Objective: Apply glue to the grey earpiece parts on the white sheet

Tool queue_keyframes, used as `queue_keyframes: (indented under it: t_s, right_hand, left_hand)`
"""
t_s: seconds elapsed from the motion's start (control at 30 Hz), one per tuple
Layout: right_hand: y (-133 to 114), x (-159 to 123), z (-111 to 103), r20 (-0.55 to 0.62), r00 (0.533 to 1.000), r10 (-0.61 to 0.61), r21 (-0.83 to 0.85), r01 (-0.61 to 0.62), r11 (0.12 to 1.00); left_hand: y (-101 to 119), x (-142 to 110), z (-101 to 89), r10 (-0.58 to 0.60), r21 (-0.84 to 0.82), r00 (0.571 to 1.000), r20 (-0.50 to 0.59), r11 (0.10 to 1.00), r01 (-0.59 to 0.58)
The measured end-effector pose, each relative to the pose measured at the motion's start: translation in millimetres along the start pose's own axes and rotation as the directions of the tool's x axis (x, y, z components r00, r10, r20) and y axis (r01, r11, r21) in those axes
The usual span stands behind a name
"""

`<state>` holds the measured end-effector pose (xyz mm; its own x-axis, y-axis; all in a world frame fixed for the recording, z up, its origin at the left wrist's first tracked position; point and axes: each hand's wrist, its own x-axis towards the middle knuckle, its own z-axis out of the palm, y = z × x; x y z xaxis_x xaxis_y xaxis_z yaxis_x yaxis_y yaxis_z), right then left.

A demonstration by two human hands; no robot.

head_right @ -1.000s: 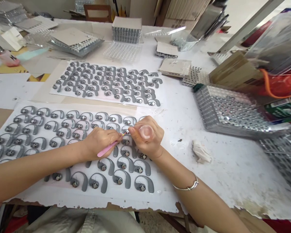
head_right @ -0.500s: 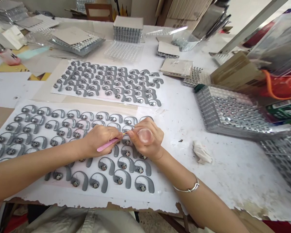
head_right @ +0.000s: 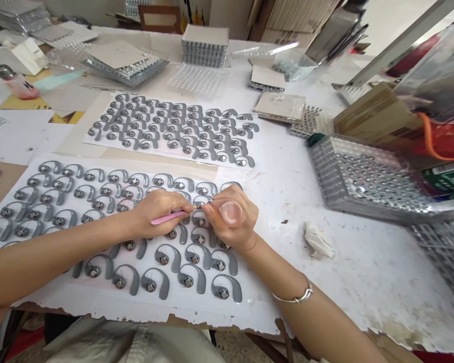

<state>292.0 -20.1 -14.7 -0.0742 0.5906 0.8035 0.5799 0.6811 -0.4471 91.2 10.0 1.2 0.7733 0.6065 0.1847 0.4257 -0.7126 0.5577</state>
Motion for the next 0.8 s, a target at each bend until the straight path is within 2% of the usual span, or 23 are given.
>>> queue_keyframes:
  t_s: [0.13,0.33,0.8]
  right_hand:
    - [-1.0,0.1,0.4,-0.005,1.0,-0.012,0.001,0.012,1.0]
    - [1.6,-2.2,2.0,-0.017,1.0,-0.025,0.027,0.025,0.999]
    - [5.3,-6.8,4.1,-0.037,0.999,-0.032,0.086,0.035,0.996]
  left_hand:
    - [-3.3,1.3,0.0,0.001,-0.061,0.999,-0.042,0.998,-0.003]
    - [-6.5,3.2,-1.9,-0.046,-0.186,0.998,-0.048,0.982,0.036]
    - [-7.8,1.9,-1.3,-0.057,-0.225,0.997,-0.056,0.973,0.043]
